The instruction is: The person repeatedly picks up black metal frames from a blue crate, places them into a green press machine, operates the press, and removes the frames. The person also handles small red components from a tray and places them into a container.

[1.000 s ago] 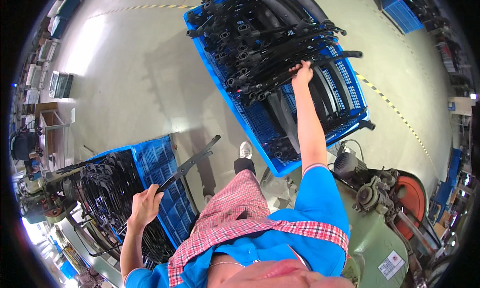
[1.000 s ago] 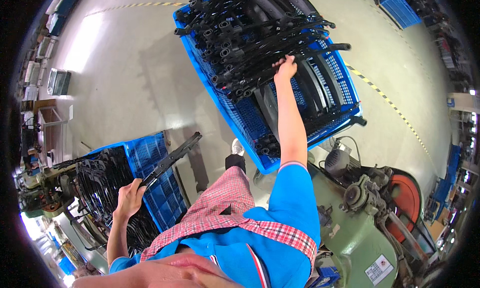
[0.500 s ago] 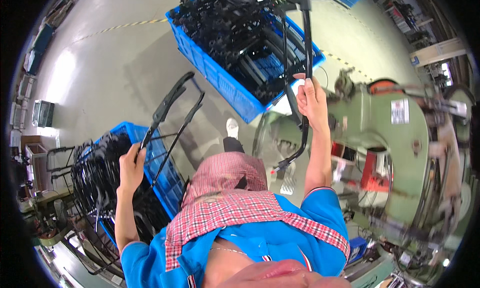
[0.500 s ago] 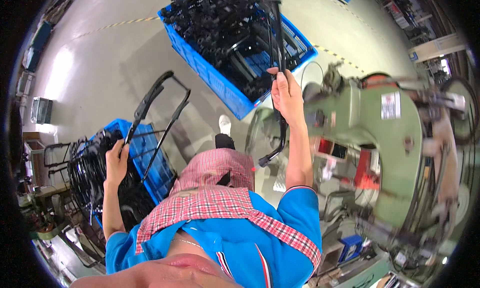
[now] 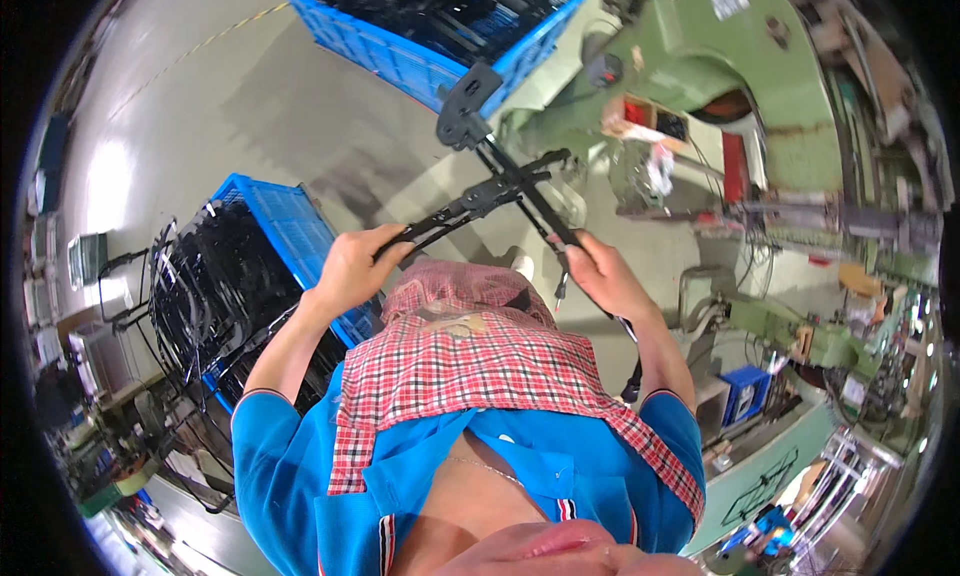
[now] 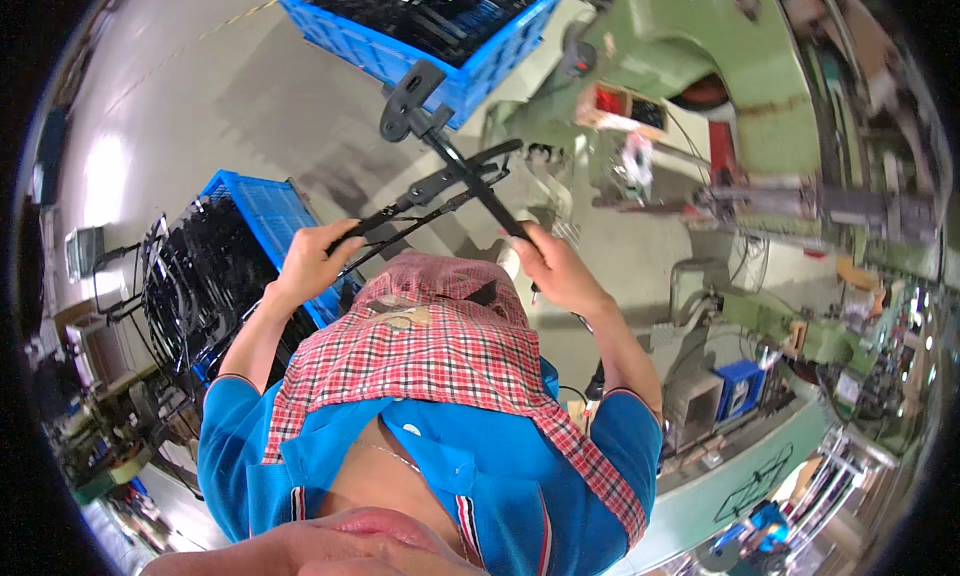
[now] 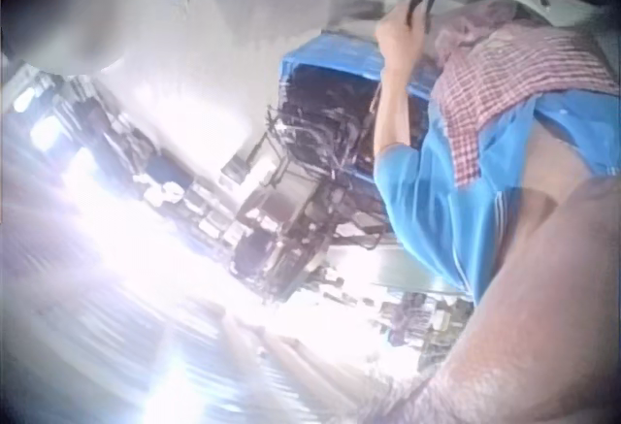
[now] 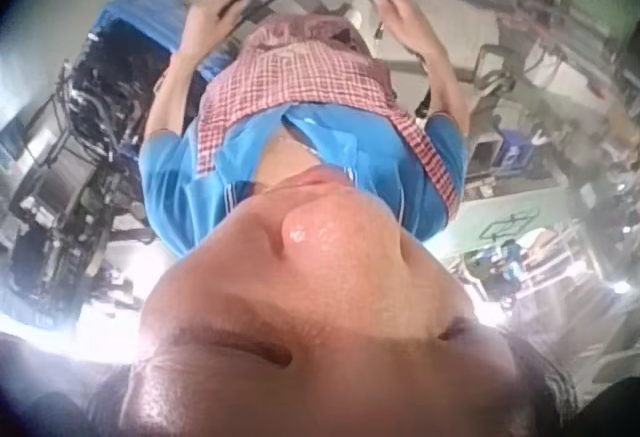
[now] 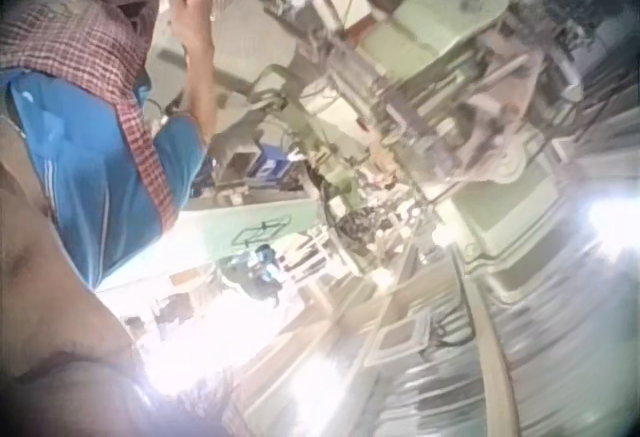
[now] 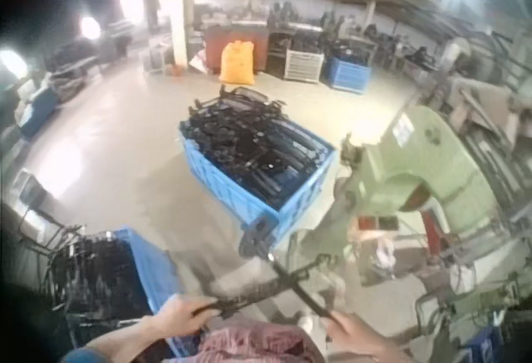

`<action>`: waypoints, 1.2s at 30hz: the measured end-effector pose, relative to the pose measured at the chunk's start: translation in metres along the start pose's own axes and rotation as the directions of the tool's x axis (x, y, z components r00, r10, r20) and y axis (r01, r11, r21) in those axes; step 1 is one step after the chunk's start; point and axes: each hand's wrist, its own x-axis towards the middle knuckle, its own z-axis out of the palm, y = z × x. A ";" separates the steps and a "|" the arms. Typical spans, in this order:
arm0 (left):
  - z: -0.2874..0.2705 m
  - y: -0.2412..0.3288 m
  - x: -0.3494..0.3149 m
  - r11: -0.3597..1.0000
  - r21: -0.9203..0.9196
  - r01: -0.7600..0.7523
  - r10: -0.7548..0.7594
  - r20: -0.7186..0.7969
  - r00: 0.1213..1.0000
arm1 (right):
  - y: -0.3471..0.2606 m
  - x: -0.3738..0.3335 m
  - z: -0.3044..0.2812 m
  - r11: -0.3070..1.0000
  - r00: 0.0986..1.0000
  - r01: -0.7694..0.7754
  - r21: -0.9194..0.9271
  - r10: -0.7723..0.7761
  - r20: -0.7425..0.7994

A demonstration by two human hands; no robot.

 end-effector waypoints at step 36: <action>0.287 0.165 0.226 0.892 0.308 -0.331 0.200 0.386 0.900 | 0.195 -0.052 -0.196 0.857 0.891 0.117 -0.502 -0.314 -0.328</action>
